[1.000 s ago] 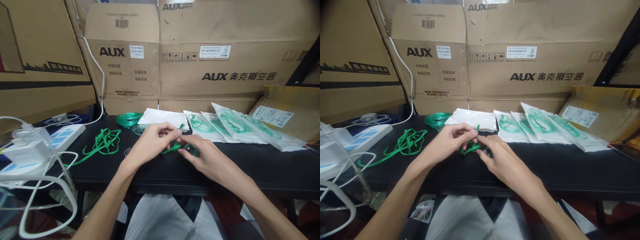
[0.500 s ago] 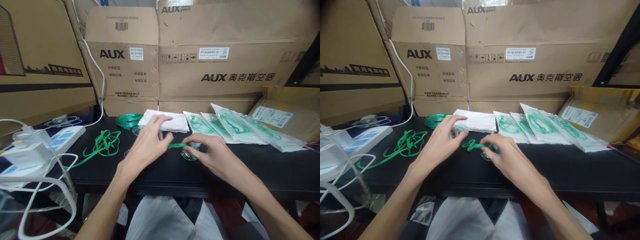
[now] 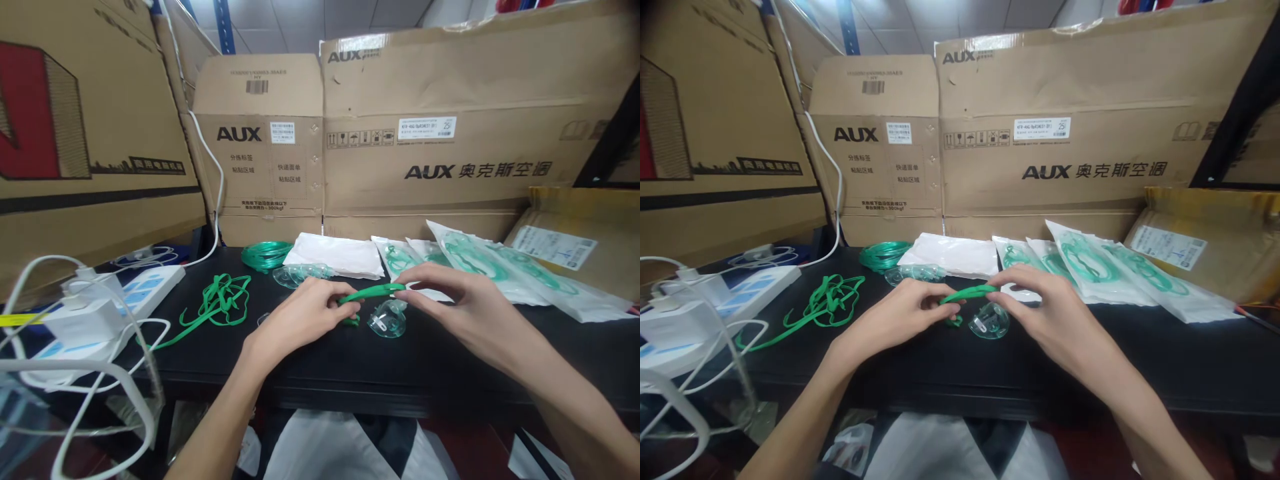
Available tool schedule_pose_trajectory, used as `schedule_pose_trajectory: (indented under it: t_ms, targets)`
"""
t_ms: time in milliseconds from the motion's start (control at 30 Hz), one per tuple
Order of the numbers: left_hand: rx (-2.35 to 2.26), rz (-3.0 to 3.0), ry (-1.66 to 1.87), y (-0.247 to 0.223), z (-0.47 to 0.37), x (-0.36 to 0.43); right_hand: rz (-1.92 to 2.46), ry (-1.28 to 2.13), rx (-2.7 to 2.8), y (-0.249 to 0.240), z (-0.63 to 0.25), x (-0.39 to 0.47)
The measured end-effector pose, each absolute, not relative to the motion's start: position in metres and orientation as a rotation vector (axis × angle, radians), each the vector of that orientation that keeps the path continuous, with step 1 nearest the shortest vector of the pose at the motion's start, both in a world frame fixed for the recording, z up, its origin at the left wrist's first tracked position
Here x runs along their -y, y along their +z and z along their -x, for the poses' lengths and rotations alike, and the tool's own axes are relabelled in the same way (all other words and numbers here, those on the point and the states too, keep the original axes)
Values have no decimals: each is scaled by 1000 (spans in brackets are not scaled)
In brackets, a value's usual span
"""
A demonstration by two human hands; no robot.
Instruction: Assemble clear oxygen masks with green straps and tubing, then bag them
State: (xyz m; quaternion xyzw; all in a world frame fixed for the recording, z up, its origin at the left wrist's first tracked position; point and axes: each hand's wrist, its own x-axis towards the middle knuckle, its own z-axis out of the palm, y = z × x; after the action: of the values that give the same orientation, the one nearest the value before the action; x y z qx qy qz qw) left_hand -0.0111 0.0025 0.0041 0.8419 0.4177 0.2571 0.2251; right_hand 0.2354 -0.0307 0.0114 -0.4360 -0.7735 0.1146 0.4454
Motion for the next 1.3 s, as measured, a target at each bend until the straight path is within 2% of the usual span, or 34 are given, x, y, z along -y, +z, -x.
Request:
schedule_pose_trajectory:
  t_ms: [133, 300, 433, 600, 700, 833, 1000, 1300]
  targets:
    - [-1119, -2274, 773, 19, 23, 5, 1162, 264, 1861, 6, -243, 21]
    - [-1230, -2205, 1007, 34, 48, 12, 1226, 237, 2031, -24, -246, -4]
    - [-1568, -2180, 1084, 47, 85, 14, 1309, 277, 2220, -43, -250, -16]
    - [-2179, -2042, 827, 40, 135, 5, 1314, 359, 2256, -45, -258, -12]
    - [-2421, -2057, 827, 32, 141, -1, 1313, 369, 2258, -46, -264, -10]
    - [-2154, -2117, 964, 33, 100, 3, 1293, 326, 2250, -44, -262, -10]
    - [-1447, -2184, 828, 26, 31, 13, 1206, 288, 2144, -32, -236, -3]
    - [-1057, -1979, 875, 14, 16, -3, 979, 469, 1894, -22, -212, 9]
